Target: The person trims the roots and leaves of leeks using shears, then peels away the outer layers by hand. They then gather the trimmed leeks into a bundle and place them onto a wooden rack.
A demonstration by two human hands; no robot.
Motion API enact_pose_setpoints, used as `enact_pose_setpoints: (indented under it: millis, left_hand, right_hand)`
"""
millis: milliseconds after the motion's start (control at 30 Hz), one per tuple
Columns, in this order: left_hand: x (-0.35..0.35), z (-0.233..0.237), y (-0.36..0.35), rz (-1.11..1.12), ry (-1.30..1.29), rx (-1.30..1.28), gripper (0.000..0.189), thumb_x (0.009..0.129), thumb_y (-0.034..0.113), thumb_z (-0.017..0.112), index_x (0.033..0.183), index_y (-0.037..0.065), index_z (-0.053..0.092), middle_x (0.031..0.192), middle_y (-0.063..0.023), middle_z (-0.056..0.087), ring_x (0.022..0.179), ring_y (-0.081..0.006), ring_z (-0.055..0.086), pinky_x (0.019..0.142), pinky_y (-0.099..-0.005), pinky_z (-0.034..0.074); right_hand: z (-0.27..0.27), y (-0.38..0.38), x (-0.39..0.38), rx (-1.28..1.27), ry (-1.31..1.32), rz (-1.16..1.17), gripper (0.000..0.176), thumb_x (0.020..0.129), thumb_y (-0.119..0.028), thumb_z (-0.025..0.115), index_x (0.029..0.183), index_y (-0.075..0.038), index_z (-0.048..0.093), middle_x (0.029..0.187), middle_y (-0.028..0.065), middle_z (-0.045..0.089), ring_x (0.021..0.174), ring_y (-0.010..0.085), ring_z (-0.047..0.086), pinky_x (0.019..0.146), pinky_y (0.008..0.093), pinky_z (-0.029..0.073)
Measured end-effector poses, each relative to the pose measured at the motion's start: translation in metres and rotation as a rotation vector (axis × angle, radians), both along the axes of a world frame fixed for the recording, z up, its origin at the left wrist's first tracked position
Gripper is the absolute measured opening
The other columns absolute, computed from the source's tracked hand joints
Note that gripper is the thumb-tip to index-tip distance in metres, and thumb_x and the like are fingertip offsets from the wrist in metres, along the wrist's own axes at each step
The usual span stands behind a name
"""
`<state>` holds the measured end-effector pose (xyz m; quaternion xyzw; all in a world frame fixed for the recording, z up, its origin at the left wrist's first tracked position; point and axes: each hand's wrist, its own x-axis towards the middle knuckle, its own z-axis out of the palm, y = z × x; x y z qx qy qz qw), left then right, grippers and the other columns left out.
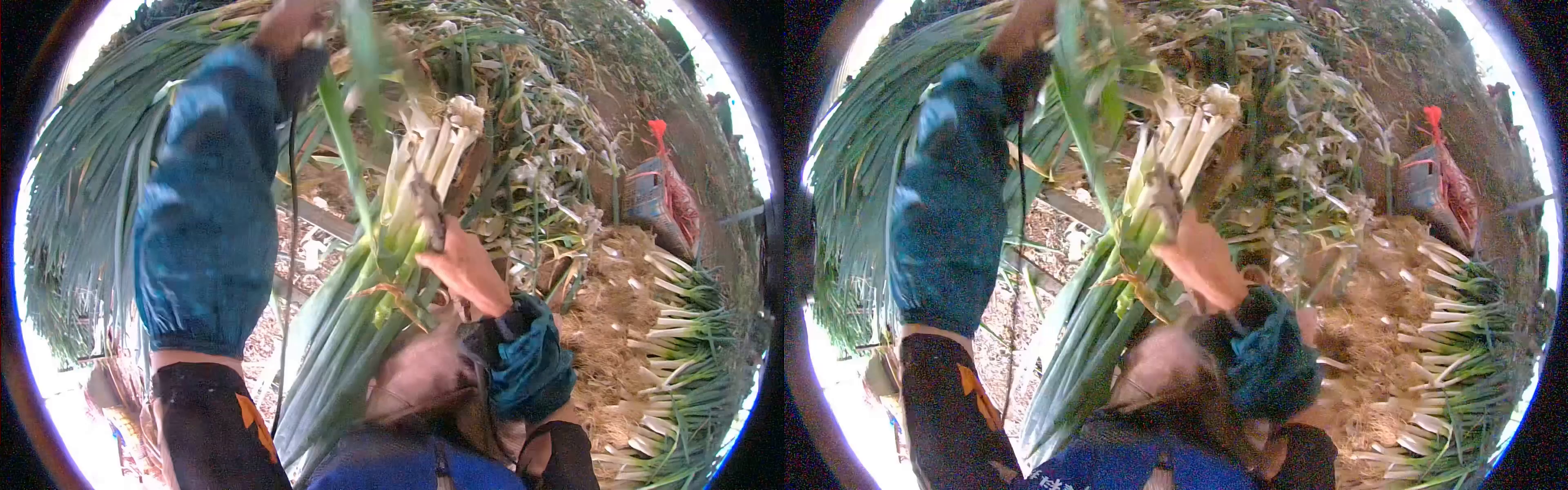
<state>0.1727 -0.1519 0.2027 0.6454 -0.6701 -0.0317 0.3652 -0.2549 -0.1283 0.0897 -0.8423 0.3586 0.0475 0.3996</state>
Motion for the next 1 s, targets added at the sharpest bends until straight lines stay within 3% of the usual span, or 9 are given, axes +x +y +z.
enact_pose_setpoints:
  millis: [33,133,167,267,333,533,700,867,1000]
  left_hand:
    - [0.043,0.000,-0.034,-0.310,0.488,-0.048,0.073,0.091,0.059,0.018,0.137,0.005,0.033,0.128,-0.0085,0.047,0.109,-0.0228,0.048,0.094,-0.0379,0.037]
    - [-0.082,0.050,0.002,0.550,-1.391,-0.360,0.006,0.068,0.017,0.053,0.067,0.011,0.054,0.063,-0.0077,0.048,0.077,-0.0283,0.045,0.074,-0.0411,0.038]
    - [-0.083,0.024,0.012,0.609,-0.558,-0.395,0.036,0.084,0.020,0.054,0.117,0.006,0.053,0.106,-0.0224,0.055,0.093,-0.0377,0.055,0.078,-0.0473,0.043]
    - [-0.130,-0.052,0.069,0.652,-0.537,0.213,0.027,0.081,0.030,0.058,0.096,0.008,0.061,0.091,-0.0151,0.063,0.077,-0.0340,0.061,0.066,-0.0442,0.049]
    - [-0.154,-0.124,0.108,0.512,0.121,0.388,0.023,0.081,0.029,0.056,0.081,0.009,0.065,0.077,-0.0169,0.062,0.072,-0.0351,0.060,0.063,-0.0429,0.048]
    - [-0.234,-0.169,0.103,0.167,-0.262,0.520,0.032,0.077,0.034,0.066,0.094,0.008,0.065,0.084,-0.0127,0.063,0.076,-0.0210,0.060,0.068,-0.0342,0.048]
    - [-0.212,-0.132,0.052,0.158,-0.242,0.949,0.023,0.078,0.025,0.058,0.082,0.003,0.065,0.073,-0.0119,0.061,0.075,-0.0287,0.062,0.064,-0.0398,0.049]
    - [-0.060,-0.050,0.031,0.414,0.367,0.127,0.031,0.087,0.033,0.051,0.079,0.003,0.059,0.064,-0.0061,0.054,0.050,-0.0142,0.052,0.042,-0.0261,0.043]
    - [0.001,-0.055,0.006,0.643,-0.202,0.091,0.036,0.088,0.037,0.053,0.091,0.002,0.058,0.080,-0.0112,0.059,0.075,-0.0236,0.059,0.061,-0.0365,0.048]
  right_hand:
    - [0.000,-0.010,-0.002,-0.020,0.017,-0.087,0.055,0.077,-0.022,0.063,0.116,0.008,0.039,0.093,0.0257,0.059,0.082,0.0350,0.060,0.067,0.0407,0.050]
    - [-0.008,-0.054,-0.015,-0.001,0.023,-0.390,0.058,0.076,-0.031,0.064,0.112,0.010,0.042,0.098,0.0238,0.057,0.080,0.0287,0.061,0.072,0.0398,0.050]
    - [-0.039,-0.075,-0.026,-0.048,-0.034,-0.470,0.060,0.075,-0.035,0.065,0.109,0.011,0.044,0.094,0.0239,0.059,0.084,0.0305,0.060,0.075,0.0428,0.048]
    - [-0.063,-0.105,-0.058,-0.330,0.210,-0.146,0.036,0.081,-0.029,0.056,0.100,0.002,0.057,0.094,0.0228,0.061,0.089,0.0345,0.059,0.077,0.0427,0.048]
    - [-0.149,-0.129,-0.080,-0.458,0.313,0.180,0.025,0.082,-0.025,0.051,0.097,-0.008,0.063,0.094,0.0201,0.062,0.089,0.0374,0.059,0.077,0.0438,0.048]
    - [-0.197,-0.127,-0.071,-0.431,0.378,0.520,0.026,0.083,-0.027,0.048,0.097,-0.012,0.065,0.095,0.0167,0.064,0.087,0.0397,0.060,0.078,0.0434,0.049]
    - [-0.112,-0.099,-0.056,-0.158,0.274,-0.174,0.043,0.078,-0.038,0.056,0.104,-0.004,0.060,0.096,0.0229,0.061,0.094,0.0393,0.057,0.081,0.0437,0.047]
    - [-0.114,-0.099,-0.018,-0.069,-0.234,-0.378,0.049,0.076,-0.039,0.060,0.103,0.002,0.056,0.095,0.0263,0.058,0.095,0.0334,0.057,0.081,0.0400,0.045]
    - [-0.087,-0.068,0.011,0.234,-0.369,-0.248,0.055,0.077,-0.040,0.062,0.101,0.009,0.056,0.097,0.0216,0.059,0.091,0.0278,0.057,0.077,0.0354,0.044]
